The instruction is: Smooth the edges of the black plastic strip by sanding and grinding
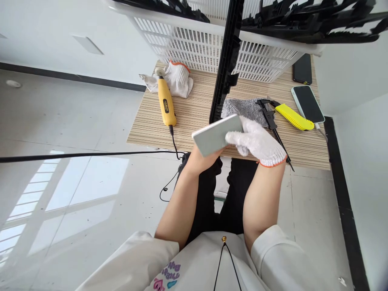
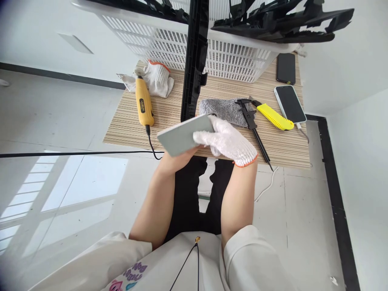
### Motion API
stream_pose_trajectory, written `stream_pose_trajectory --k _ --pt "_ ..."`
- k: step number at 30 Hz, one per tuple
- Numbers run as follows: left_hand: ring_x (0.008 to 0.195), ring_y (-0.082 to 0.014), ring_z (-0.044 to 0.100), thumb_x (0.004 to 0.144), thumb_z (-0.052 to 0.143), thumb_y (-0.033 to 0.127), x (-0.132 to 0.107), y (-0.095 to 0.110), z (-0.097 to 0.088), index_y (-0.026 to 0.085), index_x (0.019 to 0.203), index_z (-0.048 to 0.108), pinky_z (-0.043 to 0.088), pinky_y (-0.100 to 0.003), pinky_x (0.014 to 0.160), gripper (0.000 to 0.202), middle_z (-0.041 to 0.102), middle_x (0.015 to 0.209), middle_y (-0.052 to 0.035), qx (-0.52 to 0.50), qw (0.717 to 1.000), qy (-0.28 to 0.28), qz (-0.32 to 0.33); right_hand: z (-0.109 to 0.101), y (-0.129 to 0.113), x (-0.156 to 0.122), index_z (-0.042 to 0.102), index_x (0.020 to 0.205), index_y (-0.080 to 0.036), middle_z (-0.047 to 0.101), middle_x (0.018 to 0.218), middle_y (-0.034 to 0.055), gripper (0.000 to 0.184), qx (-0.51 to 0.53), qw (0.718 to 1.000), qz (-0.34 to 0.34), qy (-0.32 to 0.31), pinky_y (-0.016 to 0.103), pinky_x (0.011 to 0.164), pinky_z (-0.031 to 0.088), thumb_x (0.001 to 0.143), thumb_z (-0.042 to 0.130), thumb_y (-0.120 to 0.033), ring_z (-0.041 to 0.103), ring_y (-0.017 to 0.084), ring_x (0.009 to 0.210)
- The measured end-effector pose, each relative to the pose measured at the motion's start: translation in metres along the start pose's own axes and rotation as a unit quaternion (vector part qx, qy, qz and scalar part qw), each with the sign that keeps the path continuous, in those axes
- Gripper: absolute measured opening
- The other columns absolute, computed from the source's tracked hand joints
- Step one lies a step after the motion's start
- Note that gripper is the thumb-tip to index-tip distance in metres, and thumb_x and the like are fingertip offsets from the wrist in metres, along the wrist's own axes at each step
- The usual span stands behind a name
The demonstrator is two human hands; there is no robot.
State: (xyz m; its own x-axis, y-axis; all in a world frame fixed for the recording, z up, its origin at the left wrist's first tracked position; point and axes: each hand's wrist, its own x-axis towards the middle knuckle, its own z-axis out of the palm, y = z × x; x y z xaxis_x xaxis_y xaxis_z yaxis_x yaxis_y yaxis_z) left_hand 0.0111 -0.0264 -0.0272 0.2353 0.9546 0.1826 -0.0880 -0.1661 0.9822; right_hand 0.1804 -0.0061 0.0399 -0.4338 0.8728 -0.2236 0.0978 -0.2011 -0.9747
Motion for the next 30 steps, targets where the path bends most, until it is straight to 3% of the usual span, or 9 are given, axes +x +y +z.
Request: stream_pose_trajectory --k 3,7,12,17,21,25,30 --pt "0.105 -0.0263 0.068 0.081 0.072 0.056 -0.002 -0.003 -0.004 0.024 0.105 0.066 0.056 -0.046 0.096 0.041 0.073 0.100 -0.0062 0.020 1.000 0.001 0.014 -0.001 0.001 -0.002 0.057 0.091 -0.021 0.053 0.056 -0.0068 0.020 -0.014 0.998 0.032 -0.049 0.021 0.035 0.037 0.082 0.071 -0.030 0.047 0.009 0.040" --pt "0.107 -0.0264 0.067 0.080 0.076 0.049 -0.001 0.002 -0.002 0.024 0.105 0.065 0.056 -0.044 0.095 0.037 0.073 0.104 -0.0065 0.076 0.997 0.028 0.021 0.000 -0.001 -0.002 0.059 0.099 -0.021 0.053 0.061 -0.0066 0.023 -0.009 1.000 -0.005 0.002 0.020 0.038 0.036 0.080 0.070 -0.024 0.046 0.007 0.044" --pt "0.105 -0.0264 0.068 0.078 0.080 0.043 0.002 0.011 0.003 0.022 0.106 0.065 0.057 -0.041 0.089 0.038 0.073 0.108 -0.0072 0.053 0.998 0.017 0.007 -0.002 -0.003 -0.001 0.054 0.113 -0.025 0.057 0.085 -0.0033 0.044 0.047 0.995 -0.047 0.072 0.019 0.038 0.030 0.073 0.073 -0.024 0.045 0.007 0.053" --pt "0.099 -0.0256 0.069 0.078 0.080 0.041 0.005 0.014 0.003 0.019 0.102 0.066 0.057 -0.038 0.083 0.036 0.073 0.106 -0.0083 0.044 0.999 0.000 -0.004 -0.010 0.005 -0.004 0.054 0.115 -0.028 0.056 0.088 -0.0026 0.050 0.019 0.990 -0.044 0.136 0.018 0.037 0.029 0.071 0.076 -0.024 0.044 0.007 0.055" --pt "0.102 -0.0256 0.069 0.077 0.081 0.041 0.005 0.013 0.005 0.020 0.108 0.065 0.058 -0.037 0.082 0.040 0.071 0.114 -0.0089 0.023 0.999 0.008 -0.036 -0.020 0.010 -0.008 0.057 0.118 -0.029 0.056 0.088 -0.0023 0.051 0.014 0.987 -0.044 0.154 0.018 0.035 0.025 0.071 0.076 -0.024 0.038 0.006 0.051" --pt "0.116 -0.0273 0.064 0.081 0.077 0.039 0.004 0.013 0.006 0.023 0.122 0.060 0.058 -0.036 0.086 0.048 0.066 0.129 -0.0088 0.017 1.000 0.013 -0.018 -0.023 0.009 -0.010 0.058 0.129 -0.032 0.054 0.085 -0.0023 0.055 0.022 0.986 -0.045 0.157 0.019 0.033 0.021 0.076 0.072 -0.027 0.034 0.006 0.050" --pt "0.113 -0.0284 0.065 0.078 0.079 0.033 0.003 0.013 0.002 0.022 0.120 0.061 0.056 -0.036 0.085 0.047 0.069 0.123 -0.0086 0.077 0.997 0.011 0.003 -0.005 0.000 -0.004 0.058 0.134 -0.035 0.057 0.090 -0.0021 0.058 0.017 0.991 -0.051 0.123 0.018 0.037 0.034 0.078 0.068 -0.025 0.047 0.008 0.057"
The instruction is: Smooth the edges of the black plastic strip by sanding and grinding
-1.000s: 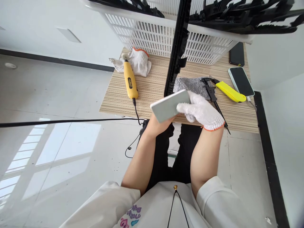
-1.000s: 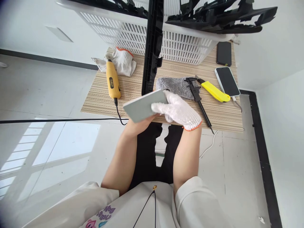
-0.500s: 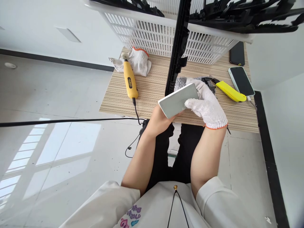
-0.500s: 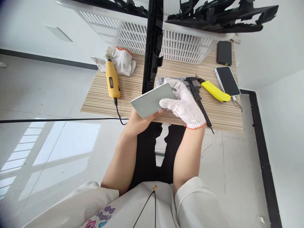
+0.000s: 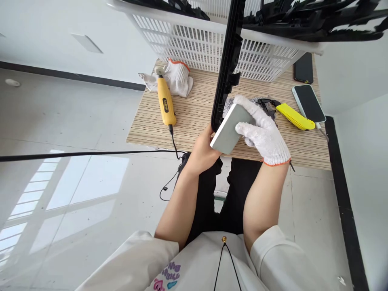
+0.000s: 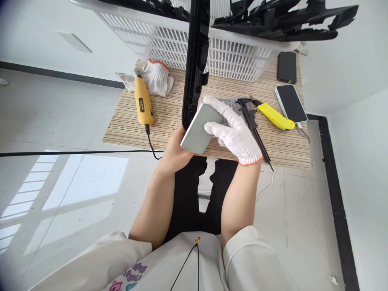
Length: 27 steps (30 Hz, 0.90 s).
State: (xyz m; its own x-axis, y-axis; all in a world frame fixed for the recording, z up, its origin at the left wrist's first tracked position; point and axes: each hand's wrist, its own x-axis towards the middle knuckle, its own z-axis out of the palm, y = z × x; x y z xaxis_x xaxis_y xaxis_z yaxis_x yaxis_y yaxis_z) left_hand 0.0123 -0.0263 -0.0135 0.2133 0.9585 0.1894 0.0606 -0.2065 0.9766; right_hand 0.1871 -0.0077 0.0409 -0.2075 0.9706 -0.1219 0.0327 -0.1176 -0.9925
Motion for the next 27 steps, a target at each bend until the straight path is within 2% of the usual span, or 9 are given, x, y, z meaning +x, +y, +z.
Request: stream_pose_trajectory --k 4,7,9,13,17,21,24,27 --pt "0.110 -0.0283 0.066 0.076 0.081 0.036 -0.003 -0.008 -0.005 0.023 0.115 0.063 0.056 -0.039 0.087 0.044 0.071 0.118 -0.0074 -0.020 1.000 -0.007 0.024 0.015 -0.006 0.000 0.058 0.134 -0.034 0.061 0.111 -0.0015 0.058 0.004 0.999 -0.030 -0.031 0.018 0.042 0.046 0.078 0.069 -0.022 0.050 0.005 0.058" --pt "0.106 -0.0278 0.066 0.072 0.084 0.042 -0.005 -0.012 -0.007 0.025 0.112 0.063 0.056 -0.041 0.089 0.048 0.070 0.115 -0.0064 -0.066 0.996 -0.030 0.047 0.019 -0.006 -0.002 0.053 0.139 -0.036 0.058 0.127 -0.0007 0.066 0.005 0.993 -0.020 -0.115 0.018 0.040 0.047 0.078 0.072 -0.022 0.053 0.004 0.057" --pt "0.103 -0.0265 0.066 0.074 0.082 0.045 -0.005 -0.011 -0.007 0.025 0.112 0.062 0.056 -0.042 0.087 0.048 0.070 0.113 -0.0063 -0.091 0.993 -0.042 0.055 0.020 -0.006 -0.002 0.053 0.140 -0.035 0.060 0.123 -0.0003 0.067 -0.002 0.990 -0.002 -0.138 0.017 0.038 0.047 0.077 0.074 -0.023 0.053 0.004 0.054" --pt "0.100 -0.0245 0.067 0.081 0.075 0.047 -0.003 -0.011 -0.004 0.023 0.105 0.063 0.056 -0.040 0.087 0.036 0.071 0.106 -0.0063 -0.058 0.998 0.005 0.025 0.021 -0.007 0.000 0.050 0.141 -0.035 0.065 0.103 -0.0022 0.067 -0.001 0.998 -0.022 -0.056 0.018 0.038 0.047 0.079 0.073 -0.024 0.049 0.003 0.046" --pt "0.105 -0.0263 0.067 0.077 0.077 0.049 -0.003 -0.014 -0.003 0.022 0.111 0.063 0.056 -0.040 0.089 0.046 0.070 0.111 -0.0085 -0.074 0.997 -0.025 0.029 0.020 -0.009 0.001 0.052 0.140 -0.032 0.064 0.092 -0.0034 0.065 -0.005 0.996 0.002 -0.091 0.018 0.034 0.042 0.078 0.071 -0.021 0.044 0.002 0.041" --pt "0.099 -0.0248 0.068 0.076 0.080 0.042 -0.002 -0.015 -0.004 0.021 0.115 0.062 0.056 -0.038 0.084 0.048 0.071 0.110 -0.0080 -0.044 0.999 0.002 0.023 0.017 -0.007 0.001 0.050 0.140 -0.033 0.062 0.090 -0.0037 0.068 0.004 0.999 -0.002 -0.042 0.018 0.036 0.044 0.077 0.070 -0.021 0.045 0.003 0.044" --pt "0.108 -0.0282 0.066 0.071 0.083 0.046 -0.001 -0.015 -0.005 0.023 0.124 0.058 0.056 -0.040 0.087 0.062 0.069 0.118 -0.0093 -0.050 0.996 -0.022 0.066 0.014 -0.005 0.002 0.050 0.140 -0.030 0.061 0.085 -0.0041 0.069 -0.006 0.995 0.021 -0.098 0.018 0.036 0.043 0.076 0.071 -0.019 0.044 0.003 0.043" --pt "0.102 -0.0265 0.068 0.074 0.081 0.045 -0.001 -0.016 -0.005 0.022 0.119 0.060 0.056 -0.038 0.084 0.055 0.071 0.114 -0.0088 -0.050 0.996 -0.009 0.067 0.012 -0.002 0.002 0.044 0.145 -0.031 0.061 0.086 -0.0040 0.070 -0.009 0.995 0.002 -0.095 0.016 0.037 0.042 0.080 0.068 -0.021 0.045 0.003 0.045"
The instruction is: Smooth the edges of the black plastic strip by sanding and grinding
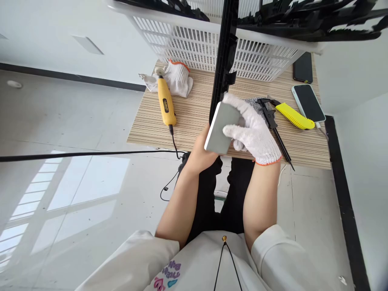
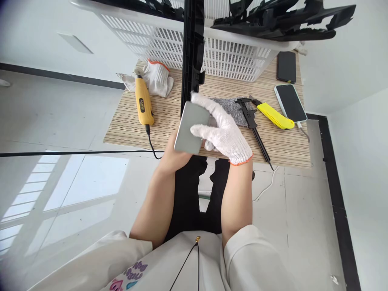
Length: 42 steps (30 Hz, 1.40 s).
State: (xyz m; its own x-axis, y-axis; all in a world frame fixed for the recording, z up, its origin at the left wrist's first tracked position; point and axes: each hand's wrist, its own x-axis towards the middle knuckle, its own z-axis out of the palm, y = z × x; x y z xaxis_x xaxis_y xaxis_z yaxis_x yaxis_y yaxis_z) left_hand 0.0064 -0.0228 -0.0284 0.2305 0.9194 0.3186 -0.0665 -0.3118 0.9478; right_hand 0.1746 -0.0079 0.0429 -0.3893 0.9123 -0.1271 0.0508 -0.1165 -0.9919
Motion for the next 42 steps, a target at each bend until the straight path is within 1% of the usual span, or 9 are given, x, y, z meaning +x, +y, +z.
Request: stream_pose_trajectory --k 4,8,12,15,19,29,33,37,42 --pt "0.103 -0.0262 0.067 0.071 0.084 0.043 0.000 0.001 0.000 0.022 0.122 0.058 0.057 -0.038 0.085 0.060 0.070 0.117 -0.0091 0.000 1.000 -0.013 0.004 0.000 0.001 0.000 0.045 0.144 -0.032 0.059 0.083 -0.0049 0.070 -0.008 1.000 0.011 -0.024 0.017 0.035 0.041 0.079 0.069 -0.019 0.044 0.003 0.043" --pt "0.098 -0.0241 0.068 0.073 0.083 0.040 0.001 0.003 0.000 0.021 0.118 0.061 0.056 -0.036 0.081 0.053 0.070 0.115 -0.0088 0.023 1.000 0.003 -0.012 -0.001 0.000 0.000 0.046 0.143 -0.033 0.061 0.086 -0.0047 0.068 0.002 1.000 -0.004 0.024 0.017 0.036 0.041 0.080 0.068 -0.019 0.044 0.003 0.044" --pt "0.106 -0.0272 0.066 0.072 0.084 0.041 0.002 0.005 0.001 0.022 0.122 0.060 0.056 -0.039 0.086 0.059 0.068 0.122 -0.0099 0.016 1.000 -0.008 -0.004 -0.003 -0.001 -0.001 0.050 0.140 -0.031 0.059 0.081 -0.0055 0.067 0.009 0.998 0.036 -0.046 0.017 0.035 0.040 0.077 0.071 -0.017 0.043 0.003 0.042" --pt "0.108 -0.0268 0.066 0.075 0.081 0.041 0.003 0.006 0.001 0.022 0.121 0.060 0.056 -0.039 0.088 0.054 0.068 0.122 -0.0094 0.031 0.999 0.001 -0.010 -0.004 -0.001 -0.002 0.047 0.143 -0.032 0.063 0.089 -0.0033 0.069 0.000 1.000 0.015 0.006 0.017 0.036 0.041 0.079 0.069 -0.018 0.044 0.003 0.044" --pt "0.108 -0.0274 0.067 0.073 0.083 0.041 0.004 0.008 0.002 0.021 0.124 0.058 0.057 -0.039 0.087 0.060 0.069 0.120 -0.0097 0.020 1.000 -0.009 -0.010 -0.007 0.003 -0.003 0.051 0.141 -0.032 0.065 0.094 -0.0016 0.069 -0.008 0.998 0.045 -0.038 0.018 0.035 0.040 0.077 0.070 -0.017 0.043 0.003 0.042" --pt "0.107 -0.0274 0.068 0.077 0.081 0.038 0.004 0.009 0.005 0.020 0.123 0.058 0.058 -0.039 0.085 0.054 0.070 0.118 -0.0100 0.046 0.999 0.004 -0.027 -0.009 0.002 -0.002 0.047 0.143 -0.032 0.063 0.091 -0.0030 0.070 -0.004 1.000 0.017 0.024 0.018 0.036 0.040 0.078 0.068 -0.018 0.044 0.003 0.045" --pt "0.109 -0.0281 0.068 0.073 0.084 0.039 0.004 0.009 0.005 0.021 0.124 0.058 0.058 -0.039 0.087 0.059 0.070 0.118 -0.0099 0.021 1.000 -0.008 -0.016 -0.010 0.003 -0.002 0.051 0.140 -0.031 0.062 0.087 -0.0035 0.068 0.004 0.998 0.047 -0.039 0.018 0.035 0.040 0.076 0.071 -0.018 0.043 0.003 0.043" --pt "0.107 -0.0270 0.068 0.076 0.082 0.037 0.004 0.010 0.005 0.021 0.121 0.060 0.059 -0.037 0.085 0.053 0.070 0.118 -0.0095 0.031 0.999 0.006 -0.031 -0.009 0.001 -0.003 0.047 0.143 -0.033 0.063 0.091 -0.0027 0.070 -0.002 1.000 0.023 0.018 0.018 0.037 0.042 0.078 0.069 -0.018 0.045 0.004 0.046" --pt "0.107 -0.0269 0.069 0.076 0.082 0.037 0.004 0.010 0.006 0.020 0.122 0.059 0.058 -0.037 0.084 0.055 0.070 0.120 -0.0107 0.033 0.999 0.000 -0.026 -0.009 -0.001 -0.005 0.049 0.142 -0.030 0.063 0.089 -0.0023 0.070 -0.009 0.999 0.047 -0.010 0.019 0.037 0.042 0.076 0.070 -0.018 0.044 0.004 0.046"
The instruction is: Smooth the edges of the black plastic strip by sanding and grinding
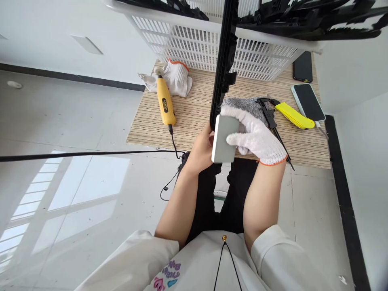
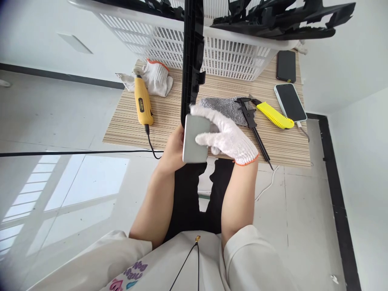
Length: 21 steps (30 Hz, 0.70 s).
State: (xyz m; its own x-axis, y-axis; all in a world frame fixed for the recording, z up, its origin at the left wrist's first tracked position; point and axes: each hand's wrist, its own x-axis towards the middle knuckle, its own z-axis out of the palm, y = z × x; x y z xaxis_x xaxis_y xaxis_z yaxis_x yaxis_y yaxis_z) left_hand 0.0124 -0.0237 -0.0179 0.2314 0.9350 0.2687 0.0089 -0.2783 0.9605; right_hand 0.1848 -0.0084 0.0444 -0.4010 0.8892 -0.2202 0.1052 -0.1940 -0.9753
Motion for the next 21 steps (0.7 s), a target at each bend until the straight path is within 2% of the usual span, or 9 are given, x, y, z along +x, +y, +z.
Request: stream_pose_trajectory --k 2,6,9,13,16,20,21 --pt "0.109 -0.0270 0.068 0.076 0.082 0.035 -0.0001 0.0001 0.0003 0.020 0.123 0.059 0.058 -0.037 0.086 0.054 0.069 0.123 -0.0108 0.002 1.000 0.002 -0.005 -0.0010 0.0010 0.0001 0.048 0.143 -0.031 0.063 0.092 -0.0022 0.070 0.006 0.999 -0.018 0.030 0.018 0.038 0.041 0.077 0.069 -0.019 0.044 0.003 0.047" --pt "0.109 -0.0272 0.067 0.073 0.084 0.035 -0.0003 0.0004 0.0010 0.021 0.122 0.059 0.058 -0.037 0.085 0.057 0.069 0.124 -0.0103 -0.014 1.000 0.003 -0.018 -0.0029 0.0024 -0.0002 0.052 0.139 -0.030 0.063 0.090 -0.0020 0.068 0.002 1.000 0.006 -0.017 0.019 0.038 0.041 0.075 0.072 -0.019 0.045 0.005 0.048" --pt "0.112 -0.0276 0.066 0.075 0.082 0.037 -0.0005 0.0005 0.0013 0.021 0.125 0.058 0.058 -0.038 0.088 0.057 0.067 0.127 -0.0107 -0.008 1.000 0.002 -0.020 -0.0039 0.0020 -0.0005 0.049 0.141 -0.034 0.062 0.091 -0.0023 0.068 0.002 1.000 -0.015 0.028 0.019 0.039 0.041 0.078 0.070 -0.020 0.045 0.005 0.048" --pt "0.117 -0.0289 0.064 0.075 0.082 0.039 -0.0005 0.0005 0.0015 0.022 0.130 0.056 0.057 -0.041 0.092 0.063 0.066 0.130 -0.0116 -0.013 1.000 -0.004 -0.021 -0.0059 0.0037 -0.0002 0.051 0.140 -0.033 0.062 0.091 -0.0023 0.068 0.001 1.000 0.009 -0.008 0.020 0.038 0.042 0.076 0.072 -0.019 0.044 0.004 0.047" --pt "0.117 -0.0289 0.064 0.079 0.079 0.041 -0.0006 0.0007 0.0016 0.023 0.131 0.055 0.058 -0.041 0.092 0.060 0.065 0.130 -0.0115 -0.008 1.000 -0.004 -0.027 -0.0076 0.0064 0.0004 0.048 0.142 -0.034 0.063 0.097 -0.0022 0.069 0.017 0.999 -0.021 0.033 0.019 0.040 0.042 0.078 0.070 -0.020 0.046 0.004 0.050" --pt "0.117 -0.0290 0.065 0.077 0.080 0.042 -0.0008 0.0002 0.0017 0.022 0.129 0.056 0.059 -0.040 0.091 0.061 0.066 0.129 -0.0117 -0.022 0.999 -0.011 -0.030 -0.0080 0.0076 0.0000 0.051 0.139 -0.030 0.064 0.095 -0.0015 0.068 0.012 1.000 0.007 -0.023 0.019 0.038 0.041 0.075 0.072 -0.018 0.046 0.004 0.049" --pt "0.118 -0.0292 0.064 0.076 0.082 0.041 -0.0008 0.0001 0.0017 0.022 0.129 0.056 0.058 -0.040 0.092 0.062 0.066 0.130 -0.0118 -0.021 0.999 -0.009 -0.028 -0.0078 0.0073 -0.0002 0.051 0.139 -0.030 0.064 0.094 -0.0016 0.068 0.012 1.000 0.007 -0.018 0.019 0.038 0.041 0.075 0.072 -0.018 0.045 0.004 0.049"
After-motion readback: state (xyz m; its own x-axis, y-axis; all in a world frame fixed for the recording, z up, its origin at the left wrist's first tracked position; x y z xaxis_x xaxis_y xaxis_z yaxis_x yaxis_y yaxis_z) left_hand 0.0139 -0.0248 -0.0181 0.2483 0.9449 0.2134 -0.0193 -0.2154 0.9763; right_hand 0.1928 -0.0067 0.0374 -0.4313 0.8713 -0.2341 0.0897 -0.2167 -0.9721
